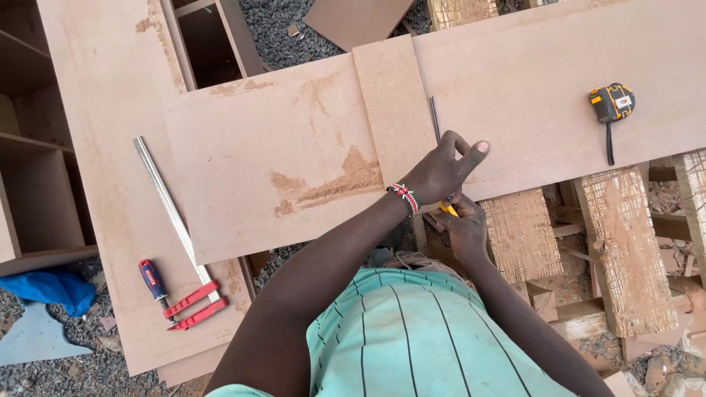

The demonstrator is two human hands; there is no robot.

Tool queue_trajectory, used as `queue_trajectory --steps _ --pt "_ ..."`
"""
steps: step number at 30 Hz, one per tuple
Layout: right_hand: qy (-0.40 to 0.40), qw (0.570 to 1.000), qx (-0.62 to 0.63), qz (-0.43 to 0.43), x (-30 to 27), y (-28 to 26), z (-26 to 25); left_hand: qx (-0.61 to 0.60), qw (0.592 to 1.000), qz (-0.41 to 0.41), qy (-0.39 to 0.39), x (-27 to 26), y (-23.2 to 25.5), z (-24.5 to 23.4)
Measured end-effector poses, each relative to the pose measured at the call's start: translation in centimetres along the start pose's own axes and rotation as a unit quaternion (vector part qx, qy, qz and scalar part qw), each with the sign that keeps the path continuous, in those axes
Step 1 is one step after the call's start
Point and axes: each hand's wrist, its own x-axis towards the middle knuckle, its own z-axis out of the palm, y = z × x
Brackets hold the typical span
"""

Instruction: The person measures and marks a piece of plywood, secures it with a clamp, and cuts it using a circular saw. They repeat the process for a second piece, stacking the cut pieces on a nearby wooden structure.

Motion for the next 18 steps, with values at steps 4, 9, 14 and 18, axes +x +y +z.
queue_trajectory --steps 4,9,14,18 --pt "-0.023 0.999 0.003 -0.034 0.6 -3.0 2.6 0.137 0.982 0.028 -0.127 2.1 3.3 -0.5" --pt "-0.015 0.997 -0.054 -0.047 1.0 -2.6 2.3 0.429 0.831 0.078 -0.346 2.2 4.7 2.1" --pt "-0.03 0.99 -0.134 -0.036 -0.1 -8.4 6.3 0.425 0.834 0.133 -0.327 2.3 2.9 1.6" --pt "-0.021 0.975 -0.221 -0.008 -1.3 -13.2 8.6 0.435 0.864 0.125 -0.221 0.2 4.3 1.8"
